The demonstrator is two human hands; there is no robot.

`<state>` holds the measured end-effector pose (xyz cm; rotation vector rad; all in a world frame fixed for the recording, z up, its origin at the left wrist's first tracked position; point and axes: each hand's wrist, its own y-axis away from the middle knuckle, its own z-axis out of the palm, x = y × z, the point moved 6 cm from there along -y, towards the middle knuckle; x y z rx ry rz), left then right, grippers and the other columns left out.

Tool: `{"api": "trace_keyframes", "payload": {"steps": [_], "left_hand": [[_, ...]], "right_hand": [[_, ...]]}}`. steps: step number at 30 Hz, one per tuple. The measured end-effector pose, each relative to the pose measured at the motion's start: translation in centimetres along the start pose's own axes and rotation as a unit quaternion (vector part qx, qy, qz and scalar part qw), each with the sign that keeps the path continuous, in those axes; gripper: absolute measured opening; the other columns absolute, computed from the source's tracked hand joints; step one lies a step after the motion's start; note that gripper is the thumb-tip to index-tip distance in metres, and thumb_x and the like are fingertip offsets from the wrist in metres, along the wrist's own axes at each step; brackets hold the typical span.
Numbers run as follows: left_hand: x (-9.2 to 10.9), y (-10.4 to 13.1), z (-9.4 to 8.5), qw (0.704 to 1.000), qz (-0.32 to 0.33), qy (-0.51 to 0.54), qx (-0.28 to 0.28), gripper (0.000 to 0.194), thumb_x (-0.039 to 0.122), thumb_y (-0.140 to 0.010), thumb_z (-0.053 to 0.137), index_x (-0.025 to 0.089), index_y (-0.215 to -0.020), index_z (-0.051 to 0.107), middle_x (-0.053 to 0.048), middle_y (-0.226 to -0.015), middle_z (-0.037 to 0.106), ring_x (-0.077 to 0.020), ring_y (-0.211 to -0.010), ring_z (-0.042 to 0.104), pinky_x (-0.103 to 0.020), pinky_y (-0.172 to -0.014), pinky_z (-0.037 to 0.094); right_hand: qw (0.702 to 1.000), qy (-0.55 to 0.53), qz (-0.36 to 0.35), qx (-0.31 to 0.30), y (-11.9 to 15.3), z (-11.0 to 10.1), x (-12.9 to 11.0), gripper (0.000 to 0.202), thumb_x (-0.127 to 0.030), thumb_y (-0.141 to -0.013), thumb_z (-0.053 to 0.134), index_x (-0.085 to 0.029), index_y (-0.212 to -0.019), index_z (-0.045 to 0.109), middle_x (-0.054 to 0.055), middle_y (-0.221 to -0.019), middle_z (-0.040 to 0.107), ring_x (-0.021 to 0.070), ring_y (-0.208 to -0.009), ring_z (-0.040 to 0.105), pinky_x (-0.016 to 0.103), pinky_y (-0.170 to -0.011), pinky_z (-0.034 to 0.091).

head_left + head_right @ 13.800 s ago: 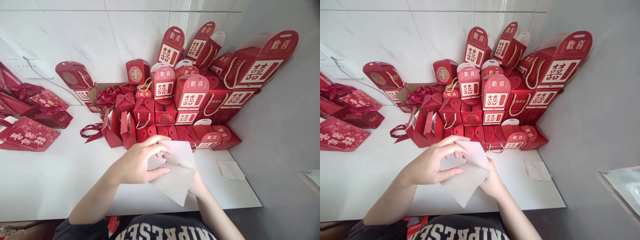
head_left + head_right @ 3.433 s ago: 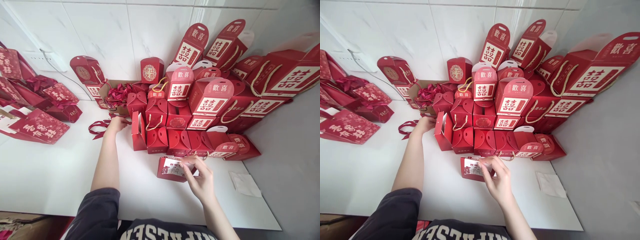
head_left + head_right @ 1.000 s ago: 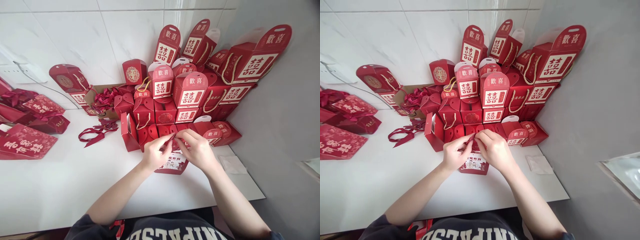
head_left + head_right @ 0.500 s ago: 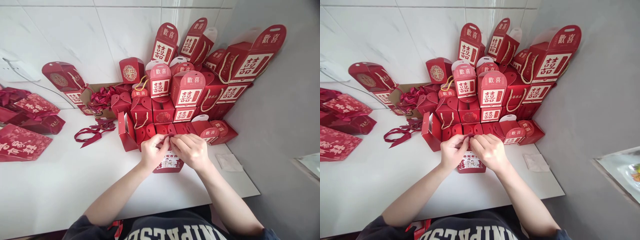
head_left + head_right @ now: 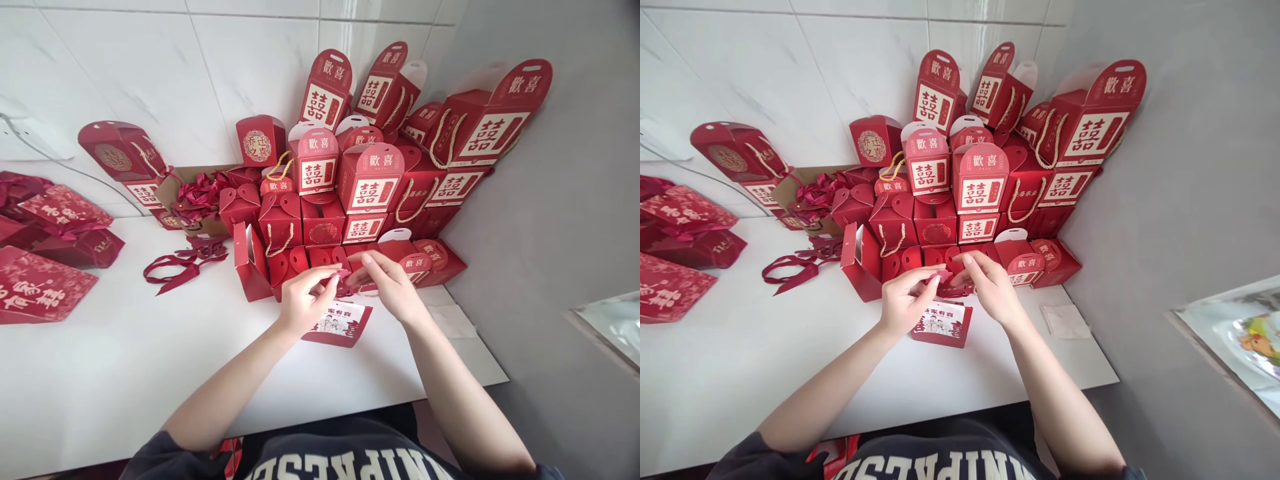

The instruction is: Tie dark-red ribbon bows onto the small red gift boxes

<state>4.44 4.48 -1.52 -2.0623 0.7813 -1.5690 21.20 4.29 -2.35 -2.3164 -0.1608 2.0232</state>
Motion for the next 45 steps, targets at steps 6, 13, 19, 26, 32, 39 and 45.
{"api": "trace_keyframes", "payload": {"steps": [6, 13, 19, 26, 32, 39, 45], "left_hand": [[0.7, 0.0, 0.2, 0.996, 0.078, -0.001, -0.035, 0.022, 0.016, -0.090, 0.064, 0.020, -0.109, 0.073, -0.013, -0.133, 0.063, -0.0054, -0.057, 0.066, -0.020, -0.055, 0.061], [-1.2, 1.7, -0.3, 0.997, 0.023, 0.076, -0.002, 0.035, 0.019, -0.078, 0.078, 0.018, -0.108, 0.060, -0.012, -0.120, 0.068, -0.0097, -0.065, 0.070, -0.020, -0.057, 0.059], [-2.2, 3.3, 0.3, 0.998, -0.022, 0.023, -0.059, 0.021, 0.021, -0.080, 0.077, 0.019, -0.097, 0.066, -0.005, -0.088, 0.077, -0.0181, -0.079, 0.075, -0.026, -0.071, 0.062], [-1.3, 3.1, 0.3, 0.997, 0.041, 0.021, -0.066, 0.024, 0.013, -0.084, 0.066, 0.020, -0.106, 0.068, -0.005, -0.097, 0.078, -0.0179, -0.085, 0.075, -0.027, -0.075, 0.061], [-1.6, 3.3, 0.4, 0.996, 0.038, 0.039, -0.068, 0.021, 0.016, -0.084, 0.070, 0.018, -0.104, 0.068, -0.006, -0.094, 0.078, -0.0173, -0.080, 0.075, -0.024, -0.068, 0.059], [-1.7, 3.4, 0.5, 0.996, 0.038, 0.052, -0.068, 0.022, 0.015, -0.084, 0.070, 0.017, -0.106, 0.068, -0.007, -0.097, 0.078, -0.0176, -0.083, 0.075, -0.025, -0.071, 0.059], [-1.6, 3.2, 0.6, 0.996, 0.038, 0.049, -0.066, 0.020, 0.015, -0.083, 0.071, 0.017, -0.103, 0.068, -0.007, -0.095, 0.078, -0.0178, -0.082, 0.075, -0.025, -0.070, 0.060]], "right_hand": [[0.981, -0.141, 0.059, -0.117, -0.7, 1.1, 1.6, 0.032, -0.050, -0.083, 0.071, -0.019, -0.089, 0.074, 0.004, -0.083, 0.074, 0.0143, -0.075, 0.070, 0.031, -0.078, 0.058], [0.992, -0.111, -0.019, -0.051, 0.8, -0.5, -0.1, 0.020, -0.037, -0.076, 0.081, -0.020, -0.082, 0.070, 0.002, -0.078, 0.072, 0.0154, -0.070, 0.067, 0.033, -0.068, 0.058], [0.986, 0.016, -0.165, -0.026, 3.5, -0.1, -1.7, 0.005, -0.020, -0.088, 0.067, -0.023, -0.084, 0.067, 0.002, -0.085, 0.072, 0.0174, -0.078, 0.067, 0.034, -0.072, 0.054], [0.906, 0.258, -0.334, 0.038, 6.4, 1.5, -2.9, 0.025, -0.006, -0.085, 0.062, -0.025, -0.098, 0.069, 0.003, -0.092, 0.072, 0.0196, -0.081, 0.065, 0.037, -0.074, 0.050], [0.928, 0.196, -0.296, 0.110, 8.3, 2.2, -1.7, 0.021, -0.010, -0.078, 0.077, -0.024, -0.084, 0.062, -0.001, -0.071, 0.066, 0.0145, -0.064, 0.062, 0.029, -0.060, 0.052], [0.945, 0.164, -0.261, 0.112, 8.0, 2.2, -0.4, 0.039, -0.010, -0.076, 0.079, -0.023, -0.109, 0.063, 0.002, -0.089, 0.071, 0.0147, -0.068, 0.062, 0.033, -0.067, 0.053], [0.952, 0.120, -0.272, 0.076, 7.8, 2.1, -0.8, 0.030, 0.000, -0.080, 0.069, -0.022, -0.101, 0.067, 0.003, -0.085, 0.071, 0.0188, -0.076, 0.065, 0.038, -0.073, 0.054]]}}
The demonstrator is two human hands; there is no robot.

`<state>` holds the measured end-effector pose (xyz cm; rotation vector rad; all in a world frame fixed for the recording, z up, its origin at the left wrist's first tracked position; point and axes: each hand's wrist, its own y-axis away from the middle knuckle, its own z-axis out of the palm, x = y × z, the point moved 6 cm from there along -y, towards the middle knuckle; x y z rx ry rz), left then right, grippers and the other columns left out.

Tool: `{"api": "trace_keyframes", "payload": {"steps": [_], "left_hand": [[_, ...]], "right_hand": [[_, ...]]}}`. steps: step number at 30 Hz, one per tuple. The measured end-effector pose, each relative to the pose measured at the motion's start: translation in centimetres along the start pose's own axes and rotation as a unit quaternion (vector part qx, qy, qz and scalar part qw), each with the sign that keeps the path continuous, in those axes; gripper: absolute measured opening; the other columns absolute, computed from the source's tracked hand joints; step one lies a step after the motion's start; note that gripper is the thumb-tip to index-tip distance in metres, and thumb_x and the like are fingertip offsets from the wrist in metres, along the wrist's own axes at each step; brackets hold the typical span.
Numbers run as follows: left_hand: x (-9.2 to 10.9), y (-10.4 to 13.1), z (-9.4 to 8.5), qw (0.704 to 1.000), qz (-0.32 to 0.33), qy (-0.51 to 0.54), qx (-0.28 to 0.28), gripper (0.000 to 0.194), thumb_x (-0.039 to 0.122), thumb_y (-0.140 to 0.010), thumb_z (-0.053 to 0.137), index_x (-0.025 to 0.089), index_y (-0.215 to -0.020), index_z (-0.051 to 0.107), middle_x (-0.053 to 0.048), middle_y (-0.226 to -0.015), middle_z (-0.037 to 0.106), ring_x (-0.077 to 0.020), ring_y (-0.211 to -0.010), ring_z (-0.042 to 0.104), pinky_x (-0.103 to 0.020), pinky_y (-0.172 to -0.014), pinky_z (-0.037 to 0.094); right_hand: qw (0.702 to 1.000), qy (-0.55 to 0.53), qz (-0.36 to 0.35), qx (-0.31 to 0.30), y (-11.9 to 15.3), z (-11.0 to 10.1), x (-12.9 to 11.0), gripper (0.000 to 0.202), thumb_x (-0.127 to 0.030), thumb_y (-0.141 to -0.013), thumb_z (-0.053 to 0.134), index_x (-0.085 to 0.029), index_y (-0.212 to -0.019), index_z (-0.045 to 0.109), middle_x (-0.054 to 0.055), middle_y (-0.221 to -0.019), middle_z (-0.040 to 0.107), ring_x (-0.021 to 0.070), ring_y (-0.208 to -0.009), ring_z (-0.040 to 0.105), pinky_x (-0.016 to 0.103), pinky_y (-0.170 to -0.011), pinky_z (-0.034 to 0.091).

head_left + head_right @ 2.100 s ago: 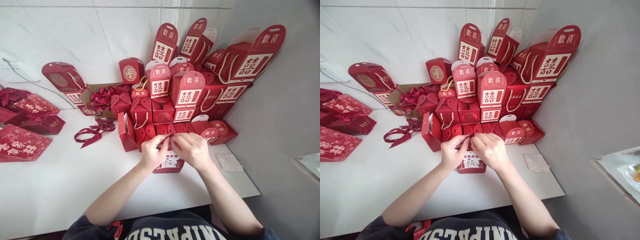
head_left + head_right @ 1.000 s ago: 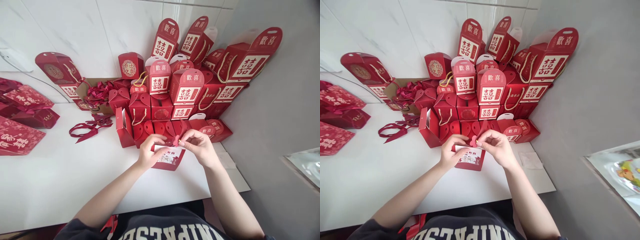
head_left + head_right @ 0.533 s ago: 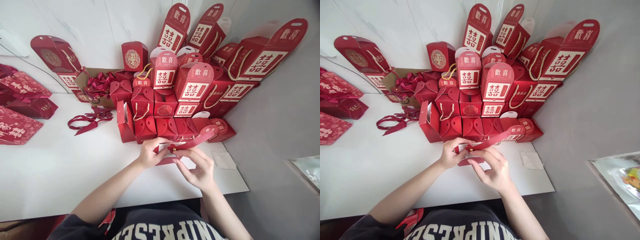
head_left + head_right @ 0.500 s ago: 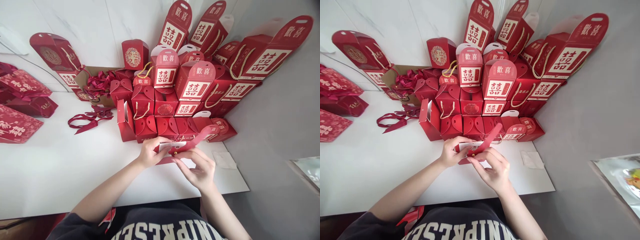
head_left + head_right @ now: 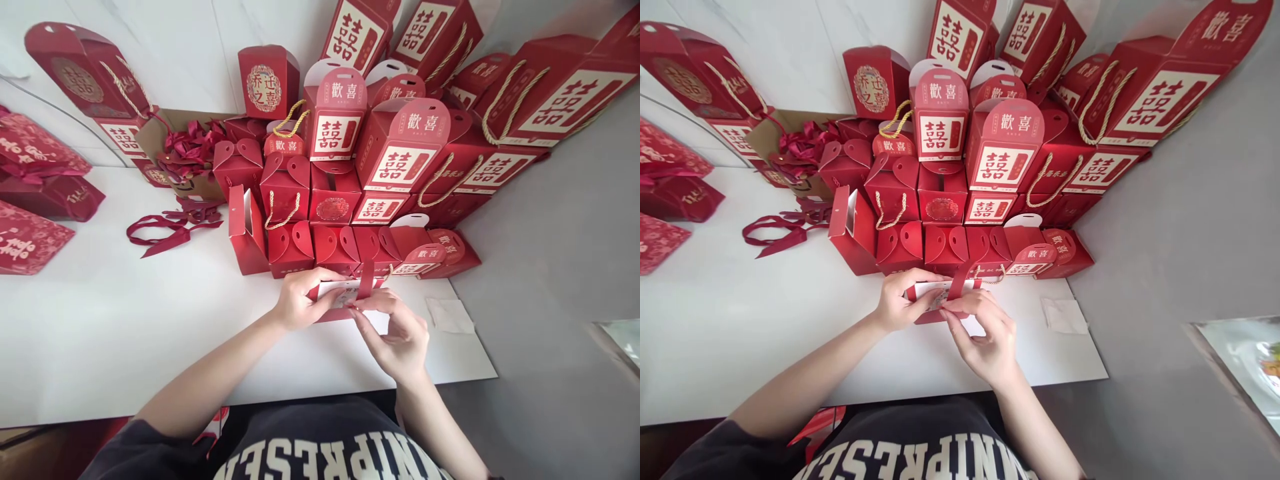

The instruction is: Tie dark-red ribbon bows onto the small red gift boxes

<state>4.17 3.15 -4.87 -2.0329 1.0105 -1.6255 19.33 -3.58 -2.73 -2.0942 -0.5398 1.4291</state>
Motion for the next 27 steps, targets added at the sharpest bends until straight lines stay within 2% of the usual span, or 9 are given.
{"api": "trace_keyframes", "payload": {"steps": [4, 7, 11, 15, 20, 25, 27], "left_hand": [[0.1, -0.1, 0.0, 1.000, -0.004, 0.006, 0.004, 0.021, 0.013, -0.082, 0.071, 0.016, -0.103, 0.068, -0.007, -0.095, 0.078, -0.0176, -0.083, 0.075, -0.024, -0.070, 0.060], [0.1, 0.1, 0.1, 1.000, 0.001, 0.006, 0.002, 0.023, 0.011, -0.082, 0.070, 0.016, -0.104, 0.067, -0.006, -0.096, 0.078, -0.0172, -0.083, 0.075, -0.024, -0.071, 0.060], [-0.4, 0.4, 0.2, 1.000, -0.008, -0.006, -0.006, 0.026, 0.009, -0.079, 0.071, 0.016, -0.104, 0.067, -0.006, -0.096, 0.078, -0.0183, -0.083, 0.075, -0.026, -0.071, 0.060], [-0.6, 0.4, 0.2, 1.000, -0.006, 0.014, -0.026, 0.033, 0.005, -0.077, 0.068, 0.017, -0.107, 0.066, -0.007, -0.100, 0.077, -0.0195, -0.088, 0.075, -0.028, -0.075, 0.060], [-0.4, 0.2, 0.1, 0.998, -0.011, 0.030, -0.049, 0.039, 0.000, -0.076, 0.062, 0.017, -0.111, 0.067, -0.006, -0.104, 0.077, -0.0188, -0.090, 0.074, -0.027, -0.076, 0.060], [-0.1, -0.1, 0.1, 0.998, -0.009, 0.043, -0.045, 0.033, 0.004, -0.080, 0.064, 0.017, -0.111, 0.067, -0.006, -0.103, 0.077, -0.0191, -0.091, 0.075, -0.027, -0.077, 0.061], [-0.2, -0.1, 0.1, 0.998, -0.016, 0.042, -0.043, 0.031, 0.006, -0.081, 0.066, 0.016, -0.110, 0.067, -0.007, -0.102, 0.077, -0.0194, -0.091, 0.075, -0.028, -0.077, 0.061]], "right_hand": [[0.999, -0.018, 0.016, 0.045, 0.2, -0.3, 0.9, 0.029, 0.000, -0.080, 0.068, -0.022, -0.098, 0.065, 0.005, -0.093, 0.068, 0.0198, -0.083, 0.068, 0.036, -0.072, 0.058], [0.996, -0.030, 0.050, 0.072, 0.4, -0.4, 1.8, 0.027, -0.003, -0.078, 0.073, -0.022, -0.094, 0.064, 0.004, -0.089, 0.066, 0.0185, -0.080, 0.069, 0.034, -0.069, 0.060], [0.991, -0.046, 0.102, 0.070, 0.4, 0.0, 2.6, 0.025, -0.007, -0.077, 0.077, -0.022, -0.092, 0.063, 0.001, -0.082, 0.066, 0.0157, -0.073, 0.070, 0.029, -0.066, 0.060], [0.992, -0.045, 0.108, 0.047, 0.1, 0.2, 2.5, 0.024, -0.009, -0.078, 0.077, -0.022, -0.091, 0.062, 0.000, -0.082, 0.067, 0.0151, -0.071, 0.069, 0.029, -0.066, 0.061], [0.996, 0.027, 0.079, 0.001, -0.6, 0.3, 1.5, 0.021, -0.009, -0.081, 0.074, -0.022, -0.092, 0.061, -0.001, -0.081, 0.067, 0.0128, -0.067, 0.066, 0.027, -0.064, 0.058], [0.984, 0.171, -0.039, 0.002, -1.8, -0.1, -0.7, 0.025, -0.005, -0.079, 0.076, -0.022, -0.091, 0.062, -0.003, -0.075, 0.067, 0.0117, -0.063, 0.061, 0.027, -0.063, 0.051], [0.981, 0.183, -0.059, -0.008, -2.0, -0.2, -0.9, 0.026, -0.003, -0.079, 0.075, -0.022, -0.092, 0.061, -0.001, -0.075, 0.067, 0.0127, -0.065, 0.061, 0.028, -0.064, 0.051]]}}
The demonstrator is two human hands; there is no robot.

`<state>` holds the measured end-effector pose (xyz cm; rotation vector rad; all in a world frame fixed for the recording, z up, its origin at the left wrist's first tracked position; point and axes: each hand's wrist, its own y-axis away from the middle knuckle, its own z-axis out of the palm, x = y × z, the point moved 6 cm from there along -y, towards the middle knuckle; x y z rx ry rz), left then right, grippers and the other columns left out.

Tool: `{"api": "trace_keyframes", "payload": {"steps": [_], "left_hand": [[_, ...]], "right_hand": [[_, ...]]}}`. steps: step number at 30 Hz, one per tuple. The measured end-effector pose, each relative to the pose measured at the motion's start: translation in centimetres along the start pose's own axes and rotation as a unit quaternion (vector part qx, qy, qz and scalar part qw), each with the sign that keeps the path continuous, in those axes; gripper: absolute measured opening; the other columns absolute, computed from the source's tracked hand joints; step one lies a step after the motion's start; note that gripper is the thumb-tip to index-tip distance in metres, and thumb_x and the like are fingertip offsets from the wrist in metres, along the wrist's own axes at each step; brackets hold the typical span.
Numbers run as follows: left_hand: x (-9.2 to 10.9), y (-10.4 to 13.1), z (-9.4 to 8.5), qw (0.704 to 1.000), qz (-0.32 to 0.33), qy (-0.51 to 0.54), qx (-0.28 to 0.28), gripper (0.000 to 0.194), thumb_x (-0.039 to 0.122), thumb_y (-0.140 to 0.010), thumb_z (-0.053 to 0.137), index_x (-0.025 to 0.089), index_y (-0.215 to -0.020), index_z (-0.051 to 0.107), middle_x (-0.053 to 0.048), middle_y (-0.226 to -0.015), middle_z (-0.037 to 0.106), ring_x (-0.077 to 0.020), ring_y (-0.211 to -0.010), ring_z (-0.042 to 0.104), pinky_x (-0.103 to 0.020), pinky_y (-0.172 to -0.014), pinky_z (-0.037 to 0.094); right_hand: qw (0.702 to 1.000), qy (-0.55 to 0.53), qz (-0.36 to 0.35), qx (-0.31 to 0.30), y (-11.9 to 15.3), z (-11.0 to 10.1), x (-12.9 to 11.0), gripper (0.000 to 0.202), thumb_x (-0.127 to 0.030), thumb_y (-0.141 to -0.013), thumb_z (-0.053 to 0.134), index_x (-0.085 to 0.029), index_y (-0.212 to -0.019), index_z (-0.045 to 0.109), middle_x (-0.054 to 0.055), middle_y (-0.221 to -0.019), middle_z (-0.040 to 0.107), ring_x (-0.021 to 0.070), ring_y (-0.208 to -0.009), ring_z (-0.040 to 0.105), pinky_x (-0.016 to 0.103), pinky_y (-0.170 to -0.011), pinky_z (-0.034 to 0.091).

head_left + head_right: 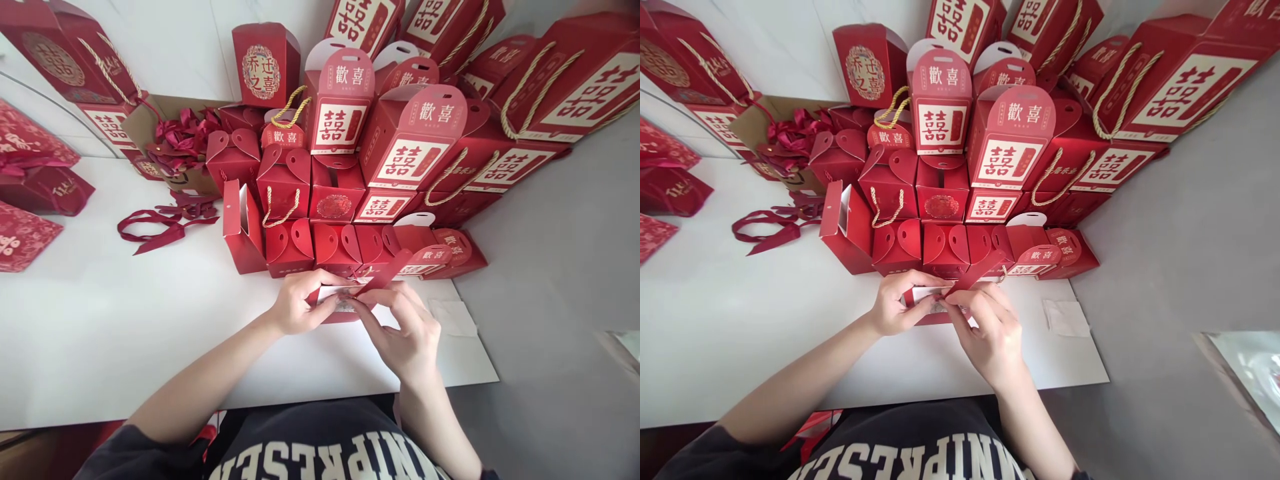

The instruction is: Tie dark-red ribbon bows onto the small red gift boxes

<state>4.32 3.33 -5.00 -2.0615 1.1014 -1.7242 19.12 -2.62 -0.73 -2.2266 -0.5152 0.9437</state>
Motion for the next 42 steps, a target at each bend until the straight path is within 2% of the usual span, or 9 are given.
{"api": "trace_keyframes", "payload": {"steps": [7, 17, 23, 26, 29, 35, 42], "left_hand": [[0.13, 0.03, 0.02, 1.000, 0.004, -0.006, -0.002, 0.030, 0.009, -0.082, 0.067, 0.018, -0.112, 0.067, -0.006, -0.103, 0.077, -0.0181, -0.090, 0.074, -0.027, -0.078, 0.060], [-0.02, 0.20, -0.03, 1.000, -0.003, -0.004, 0.002, 0.028, 0.010, -0.082, 0.066, 0.018, -0.109, 0.066, -0.008, -0.102, 0.076, -0.0204, -0.093, 0.074, -0.030, -0.079, 0.061], [-0.12, 0.39, 0.00, 1.000, -0.010, 0.009, -0.002, 0.030, 0.009, -0.080, 0.065, 0.018, -0.108, 0.065, -0.007, -0.102, 0.076, -0.0200, -0.092, 0.073, -0.030, -0.077, 0.060], [-0.14, 0.49, 0.05, 1.000, -0.012, 0.012, -0.005, 0.033, 0.008, -0.079, 0.065, 0.017, -0.110, 0.065, -0.007, -0.104, 0.075, -0.0204, -0.094, 0.073, -0.030, -0.080, 0.060], [-0.15, 0.50, 0.08, 1.000, -0.019, 0.012, -0.006, 0.032, 0.008, -0.079, 0.064, 0.016, -0.110, 0.065, -0.008, -0.104, 0.075, -0.0207, -0.093, 0.073, -0.031, -0.079, 0.060], [-0.16, 0.45, 0.08, 1.000, -0.021, 0.010, -0.011, 0.033, 0.008, -0.080, 0.064, 0.017, -0.112, 0.065, -0.007, -0.106, 0.075, -0.0207, -0.094, 0.073, -0.030, -0.079, 0.060], [-0.12, 0.52, 0.05, 1.000, -0.007, -0.004, -0.010, 0.033, 0.009, -0.081, 0.066, 0.018, -0.112, 0.065, -0.008, -0.104, 0.075, -0.0212, -0.092, 0.073, -0.030, -0.078, 0.060]], "right_hand": [[0.999, 0.006, -0.031, 0.010, 0.14, -0.26, 0.02, 0.030, 0.001, -0.078, 0.073, -0.021, -0.091, 0.057, -0.001, -0.074, 0.064, 0.0135, -0.066, 0.060, 0.028, -0.063, 0.050], [0.998, 0.032, -0.057, -0.012, 0.04, -0.22, -0.40, 0.025, -0.007, -0.082, 0.072, -0.024, -0.091, 0.055, -0.002, -0.073, 0.069, 0.0154, -0.066, 0.063, 0.034, -0.069, 0.048], [0.998, -0.020, -0.058, -0.027, -0.02, -0.10, 0.03, 0.027, -0.005, -0.082, 0.071, -0.024, -0.094, 0.057, 0.000, -0.080, 0.070, 0.0172, -0.074, 0.067, 0.036, -0.073, 0.055], [0.998, 0.003, -0.056, -0.020, -0.04, -0.24, 0.11, 0.025, -0.006, -0.081, 0.072, -0.024, -0.092, 0.058, 0.000, -0.083, 0.069, 0.0159, -0.073, 0.067, 0.033, -0.070, 0.056], [0.998, 0.029, -0.058, -0.004, -0.09, -0.43, -0.14, 0.026, -0.008, -0.080, 0.075, -0.024, -0.090, 0.056, -0.002, -0.075, 0.067, 0.0148, -0.067, 0.066, 0.032, -0.066, 0.056], [0.996, 0.062, -0.065, 0.013, -0.21, -0.49, -0.67, 0.029, -0.006, -0.081, 0.072, -0.027, -0.090, 0.055, -0.005, -0.068, 0.067, 0.0173, -0.070, 0.067, 0.038, -0.080, 0.058], [0.995, 0.068, -0.075, -0.019, 0.25, -0.08, -0.40, 0.026, -0.005, -0.084, 0.066, -0.027, -0.090, 0.054, -0.006, -0.068, 0.065, 0.0151, -0.064, 0.064, 0.038, -0.085, 0.056]]}}
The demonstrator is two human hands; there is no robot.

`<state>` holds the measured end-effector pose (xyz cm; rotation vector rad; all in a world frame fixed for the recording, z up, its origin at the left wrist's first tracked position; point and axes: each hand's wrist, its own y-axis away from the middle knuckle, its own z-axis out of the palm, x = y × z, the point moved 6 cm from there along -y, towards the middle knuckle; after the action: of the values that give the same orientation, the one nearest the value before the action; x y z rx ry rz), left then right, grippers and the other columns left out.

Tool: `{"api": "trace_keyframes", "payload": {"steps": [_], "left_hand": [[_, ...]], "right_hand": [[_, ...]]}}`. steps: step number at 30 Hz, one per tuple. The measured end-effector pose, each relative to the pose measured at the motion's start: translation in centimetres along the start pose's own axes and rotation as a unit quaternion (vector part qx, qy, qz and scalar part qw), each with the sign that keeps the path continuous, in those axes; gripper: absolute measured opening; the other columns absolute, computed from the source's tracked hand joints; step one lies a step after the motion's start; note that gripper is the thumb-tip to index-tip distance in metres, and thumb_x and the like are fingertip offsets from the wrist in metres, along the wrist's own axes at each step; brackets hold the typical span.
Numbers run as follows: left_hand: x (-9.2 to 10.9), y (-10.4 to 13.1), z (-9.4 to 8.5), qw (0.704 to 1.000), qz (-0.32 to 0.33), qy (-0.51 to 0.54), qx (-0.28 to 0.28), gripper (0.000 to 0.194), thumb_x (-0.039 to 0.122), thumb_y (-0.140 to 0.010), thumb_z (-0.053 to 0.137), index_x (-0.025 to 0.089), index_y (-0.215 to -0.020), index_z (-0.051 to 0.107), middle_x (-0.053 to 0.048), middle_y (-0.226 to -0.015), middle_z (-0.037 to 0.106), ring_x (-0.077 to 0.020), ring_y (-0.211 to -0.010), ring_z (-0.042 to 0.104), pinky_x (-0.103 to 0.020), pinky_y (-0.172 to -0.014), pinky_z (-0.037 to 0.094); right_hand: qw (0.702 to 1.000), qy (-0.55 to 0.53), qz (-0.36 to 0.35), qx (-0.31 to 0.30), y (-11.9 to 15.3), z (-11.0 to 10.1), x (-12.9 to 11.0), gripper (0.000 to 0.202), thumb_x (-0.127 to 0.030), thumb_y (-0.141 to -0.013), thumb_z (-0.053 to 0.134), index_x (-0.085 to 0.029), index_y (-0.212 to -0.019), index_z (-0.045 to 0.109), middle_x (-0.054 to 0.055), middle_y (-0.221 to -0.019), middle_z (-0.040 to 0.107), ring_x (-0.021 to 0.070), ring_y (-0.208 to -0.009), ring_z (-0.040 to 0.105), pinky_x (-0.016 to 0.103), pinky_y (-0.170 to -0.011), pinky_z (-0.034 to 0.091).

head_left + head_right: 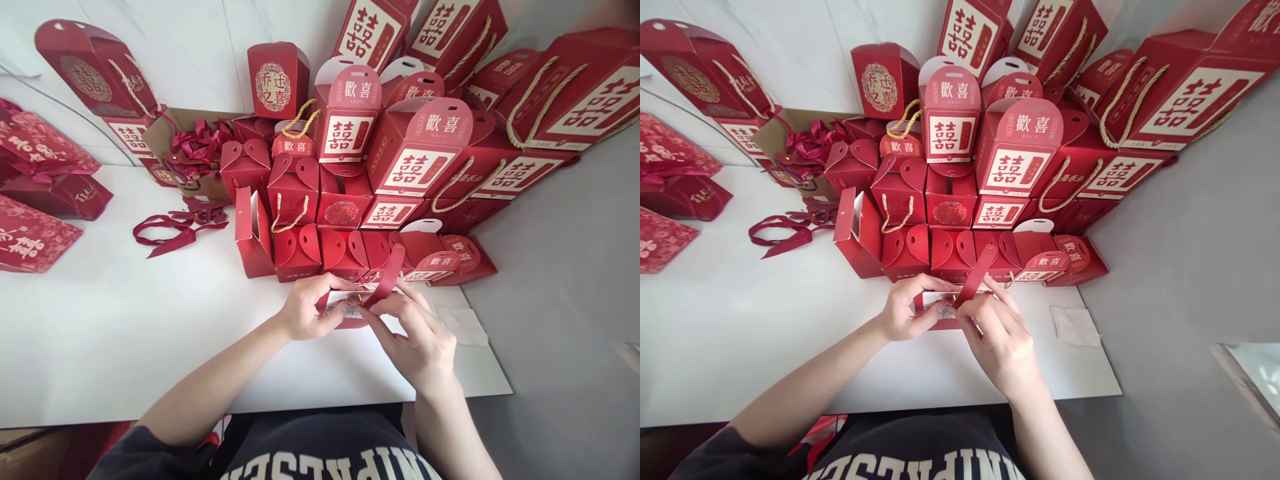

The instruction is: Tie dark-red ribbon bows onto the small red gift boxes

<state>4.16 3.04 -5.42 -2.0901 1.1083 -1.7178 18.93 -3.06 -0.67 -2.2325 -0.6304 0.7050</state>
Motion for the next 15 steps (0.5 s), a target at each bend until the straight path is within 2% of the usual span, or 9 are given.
{"api": "trace_keyframes", "payload": {"steps": [4, 7, 11, 15], "left_hand": [[0.0, 0.0, -0.1, 1.000, -0.001, -0.014, 0.000, 0.032, 0.011, -0.079, 0.066, 0.018, -0.111, 0.065, -0.008, -0.100, 0.075, -0.0220, -0.089, 0.073, -0.030, -0.075, 0.059], [0.2, -0.2, -0.2, 1.000, 0.006, 0.008, -0.019, 0.026, 0.013, -0.082, 0.061, 0.016, -0.108, 0.064, -0.009, -0.100, 0.075, -0.0218, -0.090, 0.072, -0.029, -0.075, 0.058], [0.2, -0.5, -0.3, 0.998, -0.016, 0.044, -0.041, 0.019, 0.025, -0.089, 0.057, 0.015, -0.104, 0.064, -0.009, -0.094, 0.074, -0.0210, -0.085, 0.071, -0.029, -0.072, 0.056], [-0.3, -0.6, -0.4, 0.997, -0.061, 0.022, -0.032, 0.015, 0.027, -0.094, 0.056, 0.016, -0.098, 0.065, -0.006, -0.090, 0.074, -0.0173, -0.080, 0.070, -0.025, -0.068, 0.054]], "right_hand": [[0.999, 0.039, -0.008, -0.009, -0.5, 0.0, 0.0, 0.026, -0.007, -0.082, 0.072, -0.024, -0.086, 0.053, -0.006, -0.068, 0.066, 0.0146, -0.063, 0.059, 0.038, -0.077, 0.049], [0.999, 0.025, 0.012, -0.020, -1.3, 0.0, 0.5, 0.024, -0.014, -0.080, 0.077, -0.023, -0.087, 0.056, -0.002, -0.074, 0.067, 0.0163, -0.068, 0.059, 0.036, -0.071, 0.045], [0.991, -0.084, 0.098, -0.048, -1.6, 0.6, 2.3, 0.021, -0.026, -0.081, 0.078, -0.023, -0.089, 0.058, 0.001, -0.084, 0.068, 0.0157, -0.071, 0.062, 0.031, -0.066, 0.049], [0.944, -0.254, 0.199, -0.065, -0.6, 1.9, 4.2, 0.021, -0.029, -0.081, 0.078, -0.022, -0.091, 0.061, 0.001, -0.085, 0.070, 0.0160, -0.075, 0.068, 0.027, -0.062, 0.054]]}}
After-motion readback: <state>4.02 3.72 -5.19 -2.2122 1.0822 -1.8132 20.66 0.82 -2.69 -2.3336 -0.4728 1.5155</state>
